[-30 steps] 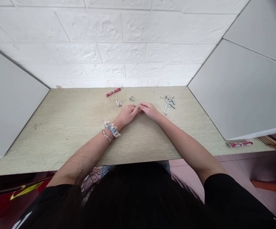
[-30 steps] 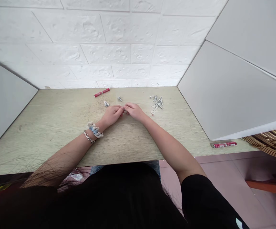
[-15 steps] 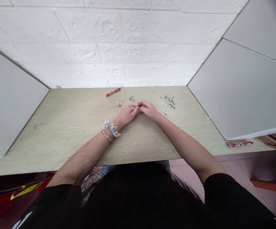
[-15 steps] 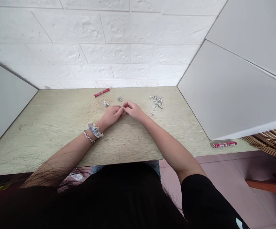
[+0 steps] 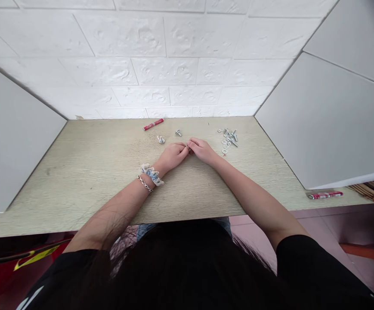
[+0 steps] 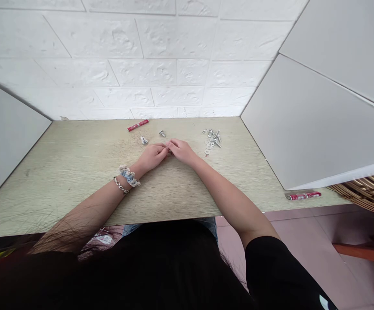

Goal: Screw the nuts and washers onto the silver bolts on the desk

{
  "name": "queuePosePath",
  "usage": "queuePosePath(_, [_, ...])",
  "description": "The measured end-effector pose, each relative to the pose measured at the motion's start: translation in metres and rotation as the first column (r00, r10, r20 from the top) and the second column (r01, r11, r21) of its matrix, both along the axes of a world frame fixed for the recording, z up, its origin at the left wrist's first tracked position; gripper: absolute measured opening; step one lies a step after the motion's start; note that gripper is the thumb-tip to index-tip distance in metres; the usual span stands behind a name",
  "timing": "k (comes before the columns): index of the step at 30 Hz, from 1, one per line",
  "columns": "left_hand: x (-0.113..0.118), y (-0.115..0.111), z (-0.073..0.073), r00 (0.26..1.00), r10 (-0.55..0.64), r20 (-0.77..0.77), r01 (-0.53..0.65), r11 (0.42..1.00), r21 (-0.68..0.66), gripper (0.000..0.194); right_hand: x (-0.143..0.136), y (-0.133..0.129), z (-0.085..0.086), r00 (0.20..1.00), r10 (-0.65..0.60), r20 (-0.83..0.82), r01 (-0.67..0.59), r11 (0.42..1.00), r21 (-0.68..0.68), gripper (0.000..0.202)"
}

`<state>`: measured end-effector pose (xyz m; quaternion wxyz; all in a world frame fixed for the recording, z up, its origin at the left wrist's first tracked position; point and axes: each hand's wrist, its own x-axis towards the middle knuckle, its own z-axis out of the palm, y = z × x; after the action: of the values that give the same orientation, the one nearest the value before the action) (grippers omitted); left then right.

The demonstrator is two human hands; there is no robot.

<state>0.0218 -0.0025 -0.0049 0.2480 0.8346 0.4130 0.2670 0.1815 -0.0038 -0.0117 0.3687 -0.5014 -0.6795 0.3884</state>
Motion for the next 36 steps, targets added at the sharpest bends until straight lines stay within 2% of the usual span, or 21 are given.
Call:
queuePosePath(8, [-0.0002,0.001,-0.0023,0.998,-0.022,-0.058,0.024,0.999,0.03,0.04,0.0,0.0016,0.0,1.0,-0.001,0.006,0.001,1.0,-0.009,0.026])
queuePosePath(15, [0.0007,-0.0013,0.0003,0.995,-0.028,-0.096,0.027,0.999,-0.018,0.039,-0.0001,0.0026,-0.0017,0.998,-0.003,0.06,0.002,1.0,0.012,0.023])
queuePosePath(36, [-0.0005,0.0016,-0.0029,0.993,-0.043,-0.113,0.041,0.999,-0.02,0.042,-0.0006,0.0022,-0.003,0.997,-0.003,0.082,0.002,1.0,0.019,0.021])
